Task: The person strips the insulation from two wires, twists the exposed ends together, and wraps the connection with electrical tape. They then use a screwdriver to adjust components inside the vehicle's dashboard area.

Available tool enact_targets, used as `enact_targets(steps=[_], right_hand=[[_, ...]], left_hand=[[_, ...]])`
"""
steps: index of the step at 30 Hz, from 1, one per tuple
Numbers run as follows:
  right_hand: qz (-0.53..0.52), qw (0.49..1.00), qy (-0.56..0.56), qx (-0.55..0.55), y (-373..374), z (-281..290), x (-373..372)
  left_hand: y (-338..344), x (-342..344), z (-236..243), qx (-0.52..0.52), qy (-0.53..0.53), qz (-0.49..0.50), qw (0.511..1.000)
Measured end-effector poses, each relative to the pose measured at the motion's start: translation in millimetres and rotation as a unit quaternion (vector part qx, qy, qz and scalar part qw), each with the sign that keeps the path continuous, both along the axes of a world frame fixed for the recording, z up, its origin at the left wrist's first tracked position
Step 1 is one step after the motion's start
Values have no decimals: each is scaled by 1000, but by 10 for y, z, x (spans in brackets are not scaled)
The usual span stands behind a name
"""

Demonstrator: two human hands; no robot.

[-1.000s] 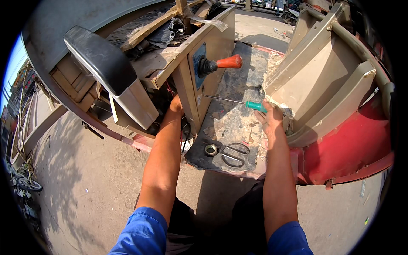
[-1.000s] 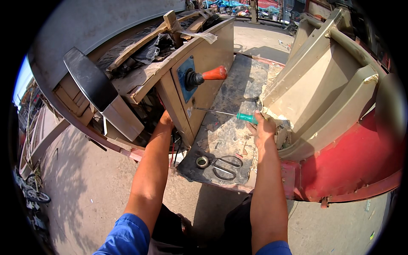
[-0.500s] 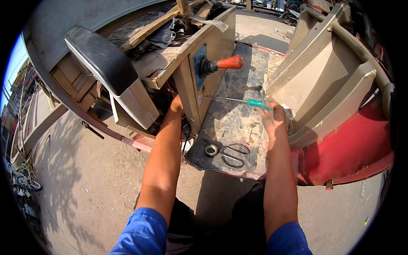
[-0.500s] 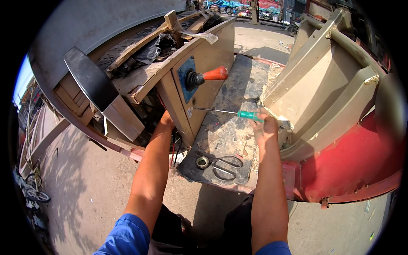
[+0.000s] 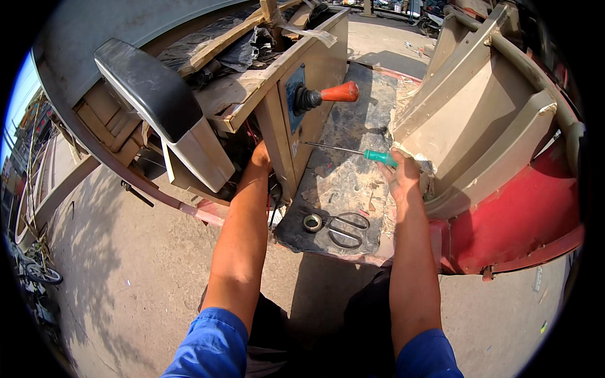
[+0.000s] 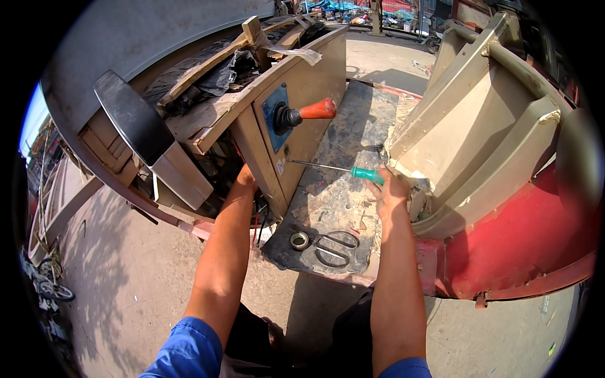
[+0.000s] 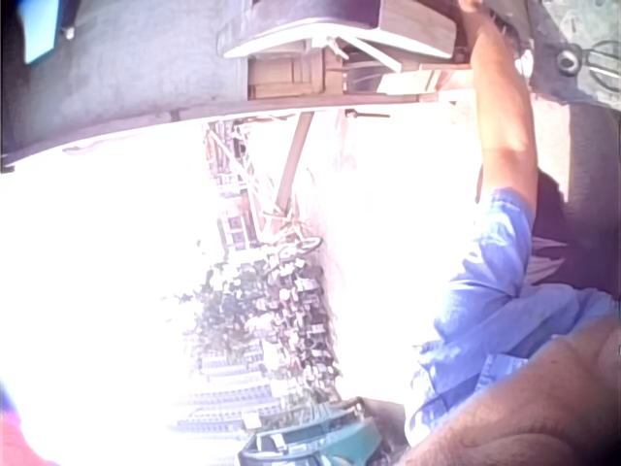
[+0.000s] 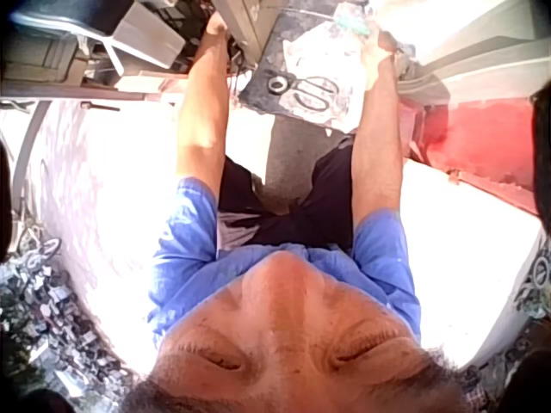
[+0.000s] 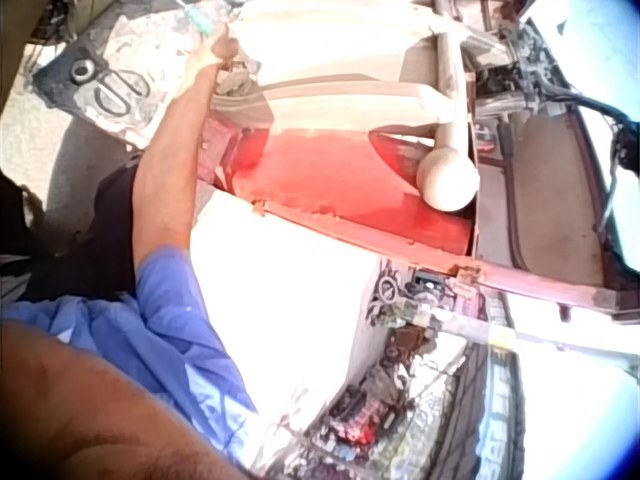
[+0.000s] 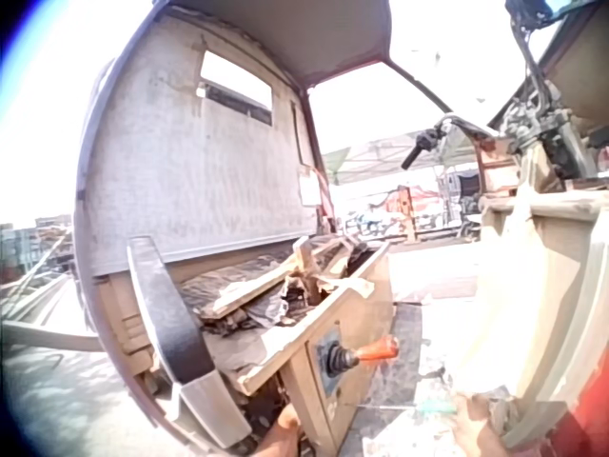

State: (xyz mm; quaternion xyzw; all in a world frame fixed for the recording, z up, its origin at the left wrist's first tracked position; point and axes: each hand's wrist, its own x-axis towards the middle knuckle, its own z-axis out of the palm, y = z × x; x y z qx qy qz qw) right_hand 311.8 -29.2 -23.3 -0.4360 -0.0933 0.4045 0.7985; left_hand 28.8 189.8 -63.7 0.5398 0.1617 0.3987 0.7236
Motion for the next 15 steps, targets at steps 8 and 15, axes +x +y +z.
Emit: enact_targets(steps=[8,15], right_hand=[[7,993,-29,-110,16,-2,29],[39,998,37,31,52,-163,191]], left_hand=[[-54,6,39,-6,-10,-7,1000],[-127,42,110,-25,17,30,999]])
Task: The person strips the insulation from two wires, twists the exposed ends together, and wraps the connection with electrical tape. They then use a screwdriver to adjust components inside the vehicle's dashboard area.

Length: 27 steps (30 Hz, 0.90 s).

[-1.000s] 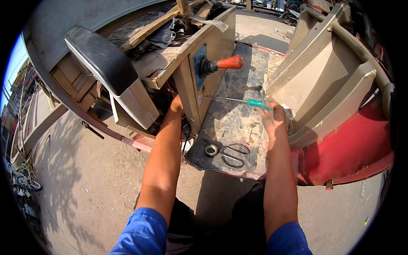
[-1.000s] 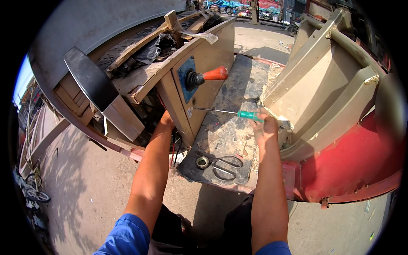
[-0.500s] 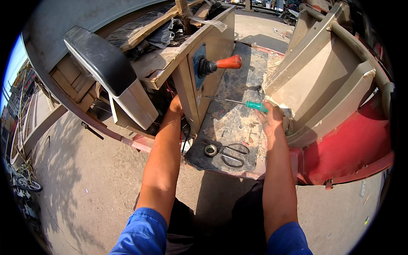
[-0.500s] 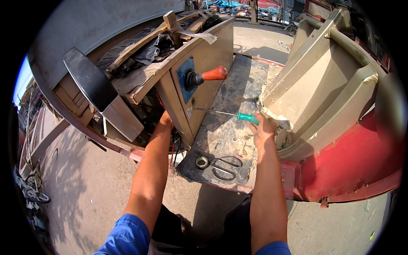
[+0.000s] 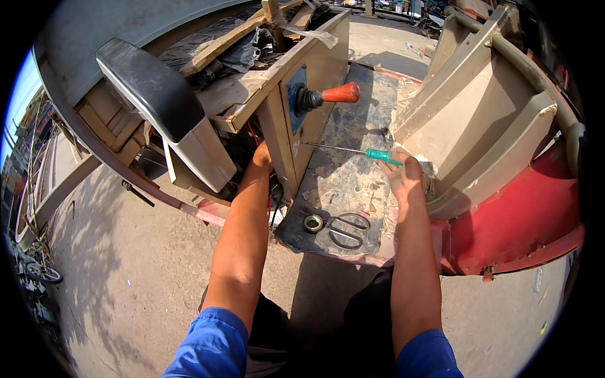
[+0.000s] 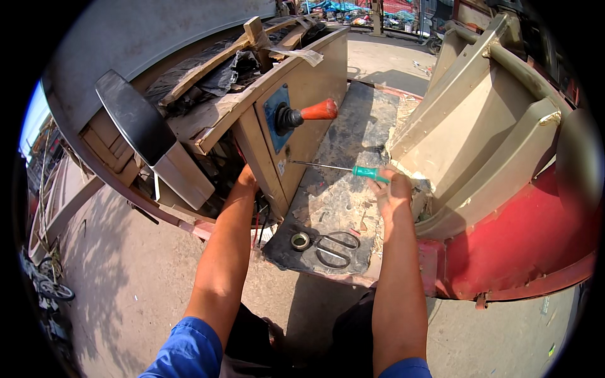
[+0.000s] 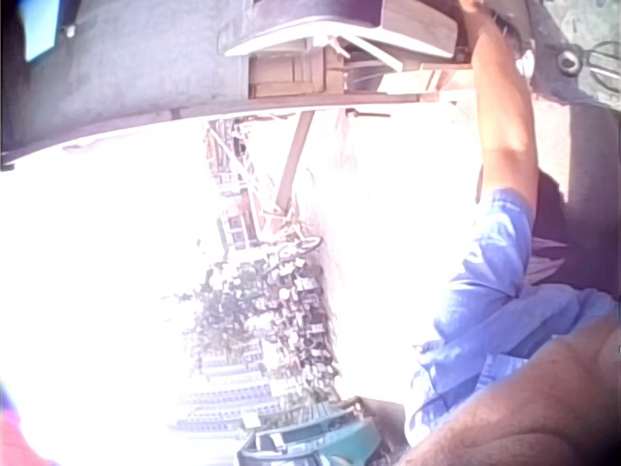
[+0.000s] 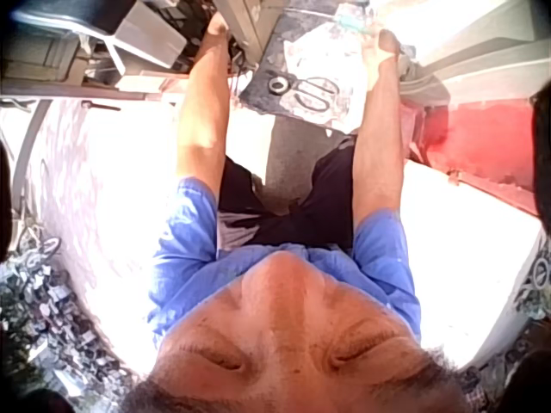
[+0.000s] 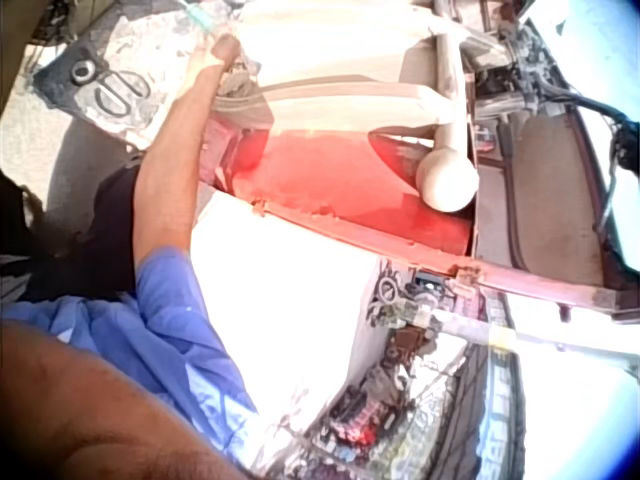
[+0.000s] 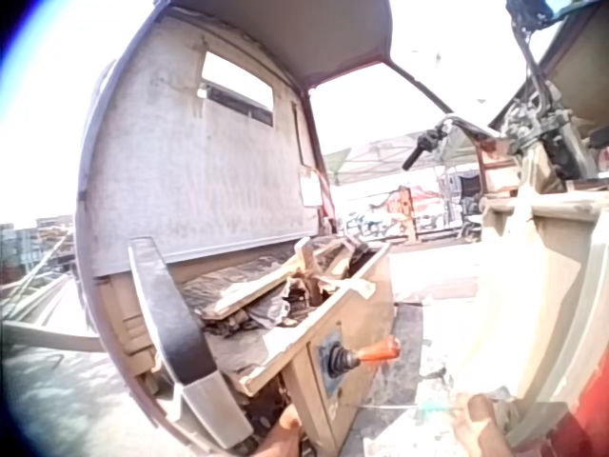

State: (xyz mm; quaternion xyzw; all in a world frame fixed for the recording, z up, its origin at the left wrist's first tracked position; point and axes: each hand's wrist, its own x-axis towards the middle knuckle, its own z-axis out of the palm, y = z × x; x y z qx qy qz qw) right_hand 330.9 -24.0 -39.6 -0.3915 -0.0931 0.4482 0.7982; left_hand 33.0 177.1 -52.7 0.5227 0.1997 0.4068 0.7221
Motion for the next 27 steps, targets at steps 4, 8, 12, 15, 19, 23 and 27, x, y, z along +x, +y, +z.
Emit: enact_targets(steps=[4,8,12,15,19,23,27], right_hand=[[-11,997,-57,-56,-64,119,-126],[-4,997,-16,80,49,-176,120],[4,998,-3,-68,-36,122,-93],[-22,995,-50,-86,-57,134,-150],[-7,999,-14,44,-26,-34,45],[-8,993,-54,-109,-74,247,-209],[-19,999,-45,3,-11,-8,-22]], left_hand=[[-192,41,189,25,33,18,999],[-20,11,20,13,5,-4,1000],[49,4,-47,-1,-11,-12,1000],[-2,18,10,5,14,-4,1000],[-26,61,32,3,11,9,1000],[-1,8,12,-15,14,7,1000],[19,29,4,4,10,-9,1000]])
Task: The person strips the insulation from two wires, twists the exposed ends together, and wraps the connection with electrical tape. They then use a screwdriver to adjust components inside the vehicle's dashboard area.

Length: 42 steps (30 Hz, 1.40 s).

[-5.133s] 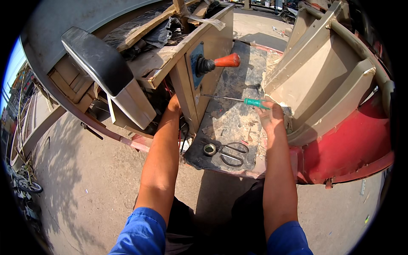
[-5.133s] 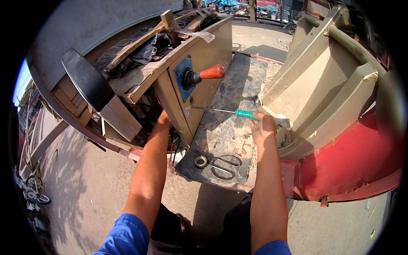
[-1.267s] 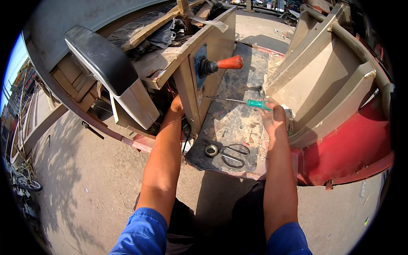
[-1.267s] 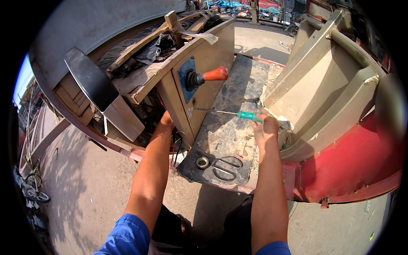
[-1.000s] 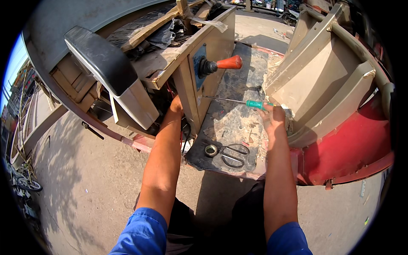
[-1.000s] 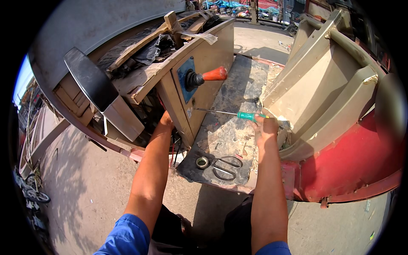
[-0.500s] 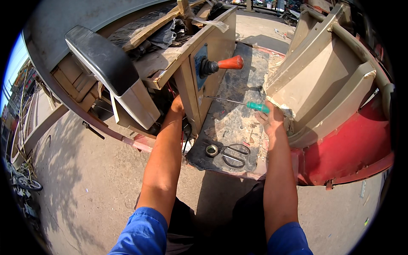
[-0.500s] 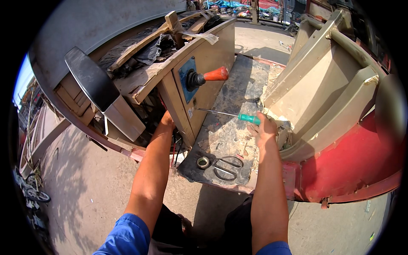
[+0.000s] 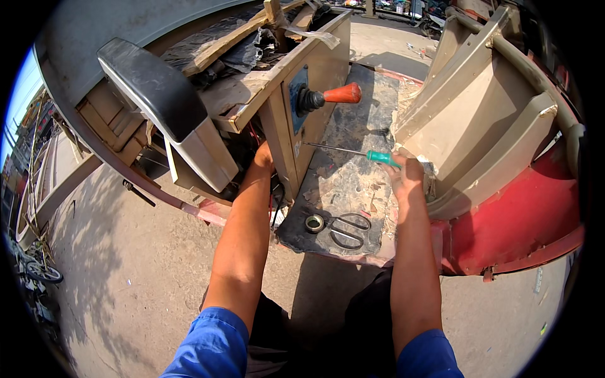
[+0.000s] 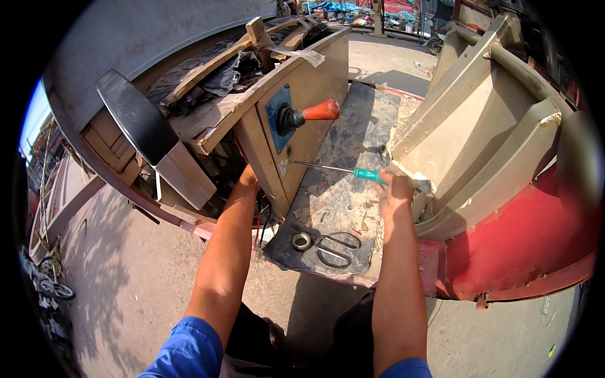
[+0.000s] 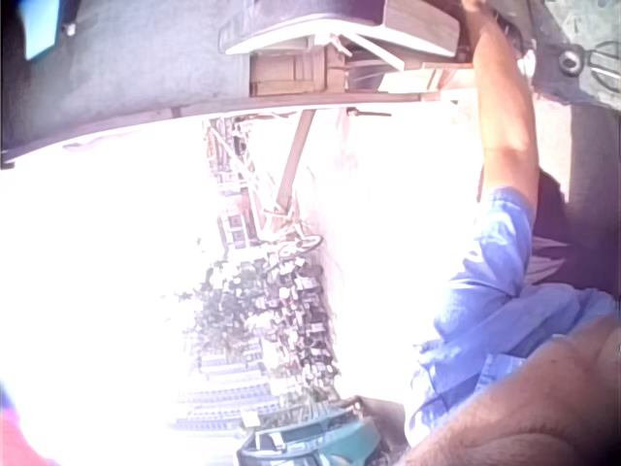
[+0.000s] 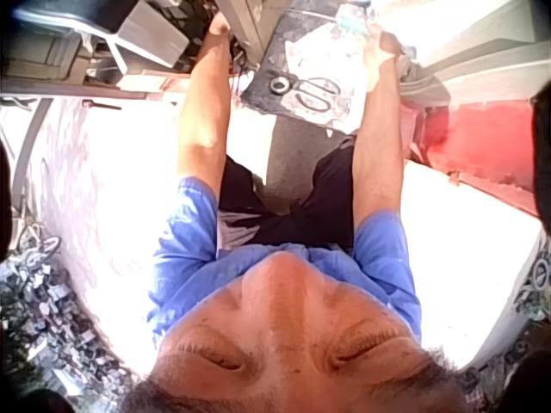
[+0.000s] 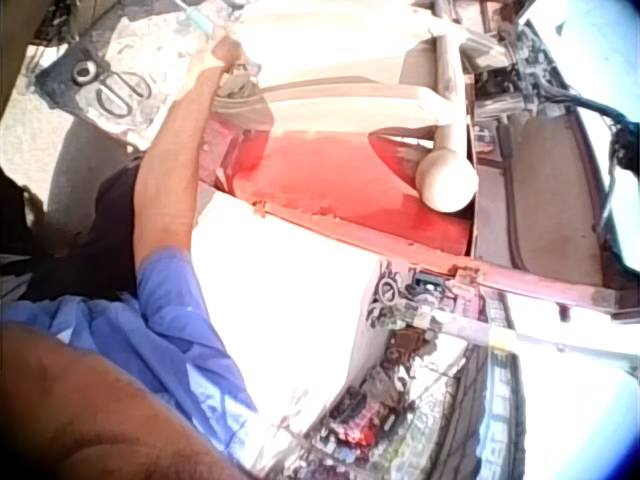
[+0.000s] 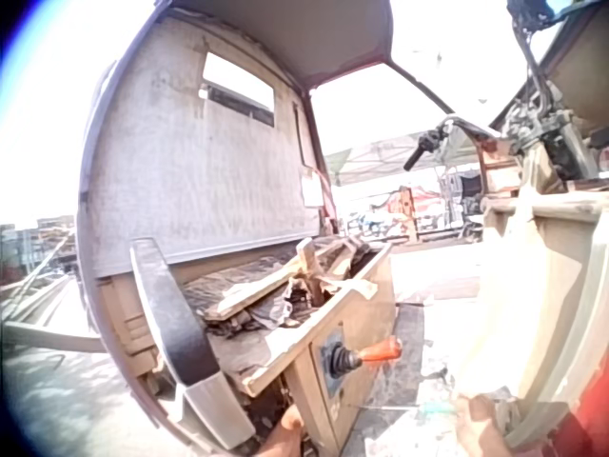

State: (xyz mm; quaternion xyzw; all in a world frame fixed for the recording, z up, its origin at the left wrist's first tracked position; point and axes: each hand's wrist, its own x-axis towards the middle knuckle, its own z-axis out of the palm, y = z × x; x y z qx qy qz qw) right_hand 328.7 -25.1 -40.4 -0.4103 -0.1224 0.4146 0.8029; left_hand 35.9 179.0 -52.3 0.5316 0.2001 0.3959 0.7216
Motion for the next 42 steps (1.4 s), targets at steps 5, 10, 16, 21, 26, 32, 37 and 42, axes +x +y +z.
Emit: enact_targets(steps=[5,10,16,21,26,32,37,42], right_hand=[[17,995,82,-53,-40,160,-70],[7,1000,-12,-10,-43,31,-38],[17,998,49,-39,-44,206,-135],[2,1000,-6,-28,-29,47,-44],[55,995,64,50,29,-144,165],[11,997,44,-55,-53,136,-68],[-3,986,146,84,29,-24,78],[-26,977,170,128,12,-24,148]], left_hand=[[26,-16,-53,8,-8,4,1000],[58,-5,-47,-19,12,9,1000],[46,-20,-81,-21,-23,15,999],[-47,16,38,-22,24,34,999],[140,-53,-130,36,-2,-17,999],[50,5,-58,-4,-4,17,1000],[54,-29,-93,1,-31,2,1000],[-12,8,8,-27,-8,15,999]])
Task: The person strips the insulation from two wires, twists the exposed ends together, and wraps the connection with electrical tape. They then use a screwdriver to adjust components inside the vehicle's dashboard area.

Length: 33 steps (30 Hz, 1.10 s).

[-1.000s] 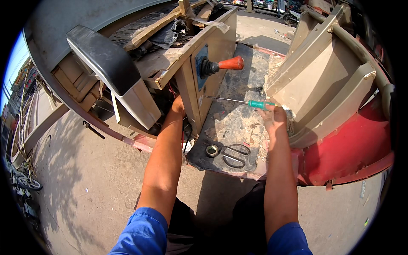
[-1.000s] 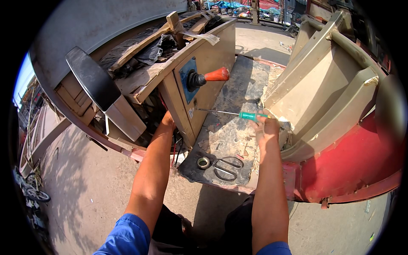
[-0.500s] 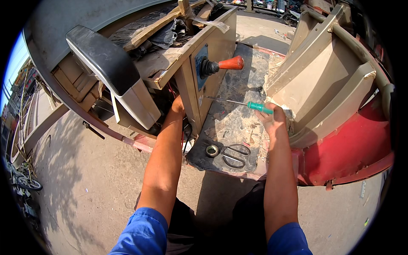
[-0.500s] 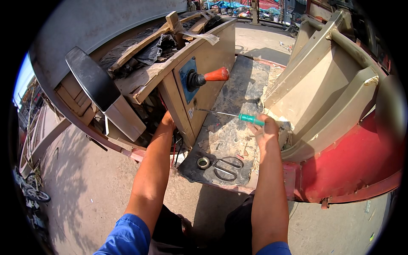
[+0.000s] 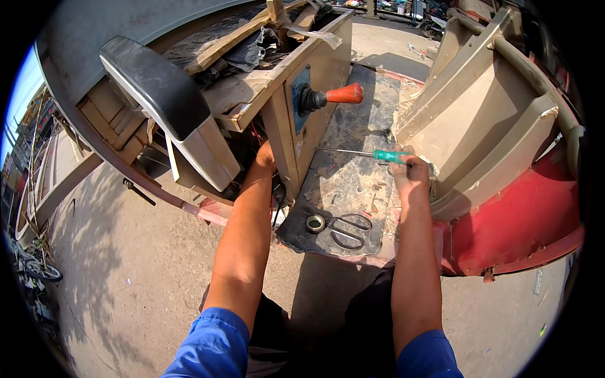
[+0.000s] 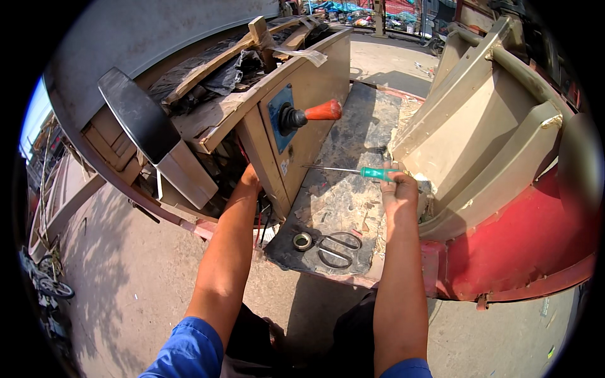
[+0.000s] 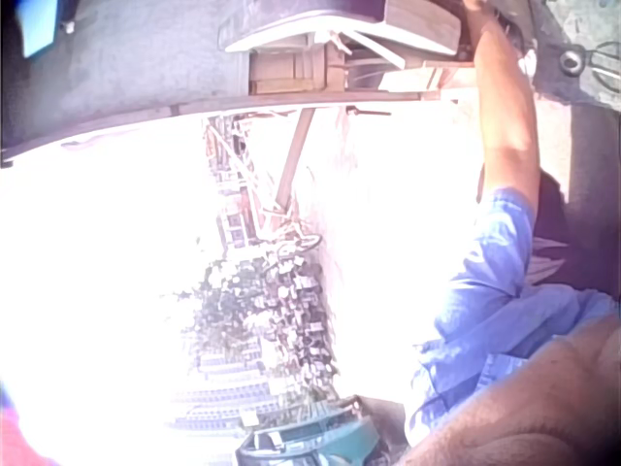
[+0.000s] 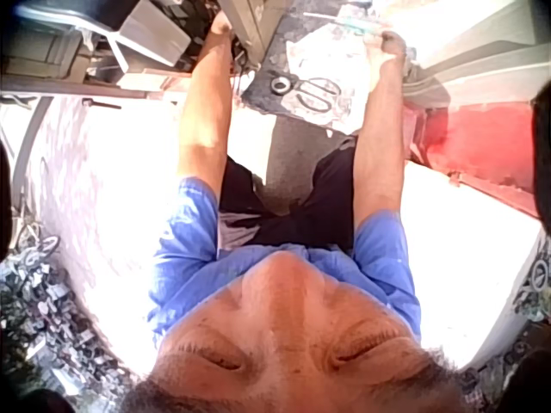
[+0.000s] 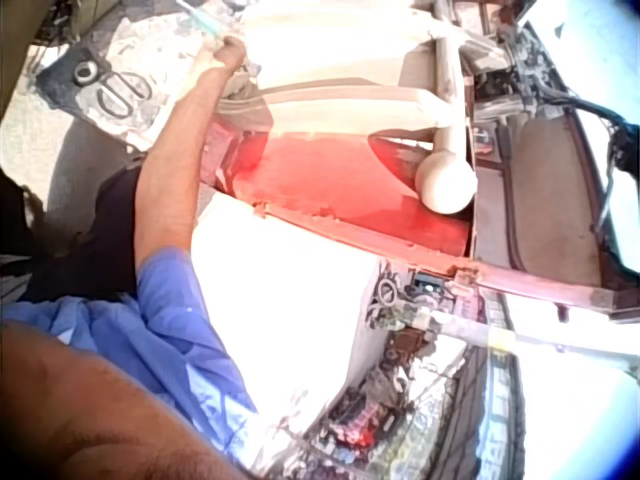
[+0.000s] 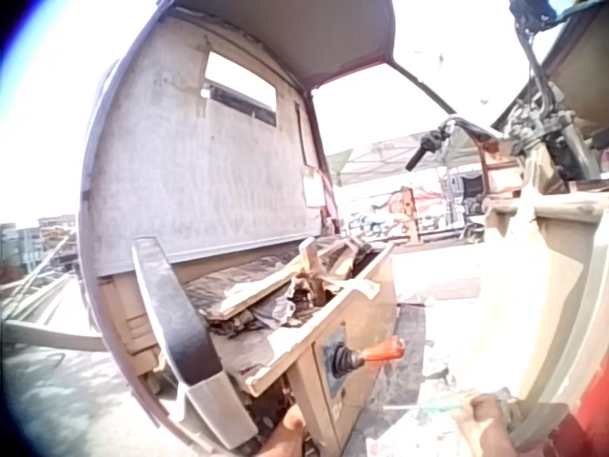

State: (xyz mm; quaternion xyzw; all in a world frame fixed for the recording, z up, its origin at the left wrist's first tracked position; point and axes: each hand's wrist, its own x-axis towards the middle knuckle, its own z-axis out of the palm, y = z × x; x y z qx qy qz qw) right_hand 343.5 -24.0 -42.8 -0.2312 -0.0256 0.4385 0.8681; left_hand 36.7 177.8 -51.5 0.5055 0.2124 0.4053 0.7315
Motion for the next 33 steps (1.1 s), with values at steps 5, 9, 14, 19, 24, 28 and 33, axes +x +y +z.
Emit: enact_targets(steps=[5,9,14,19,24,28,33], right_hand=[[-47,998,16,-40,16,47,0],[-34,993,-67,-90,17,39,-52],[7,987,-134,-93,96,-274,177],[-82,986,-64,-129,50,-23,2],[-57,996,-6,-61,41,69,-53],[-59,998,-12,-10,77,152,-98],[-67,997,-18,25,80,304,-240]], left_hand=[[-59,0,60,10,21,14,1000],[-15,-37,10,38,34,4,999],[-177,47,168,42,64,19,997],[-121,16,91,23,32,32,999],[-47,18,13,26,-8,18,999],[-35,54,13,74,-51,4,996],[-155,93,75,96,-58,106,988]])
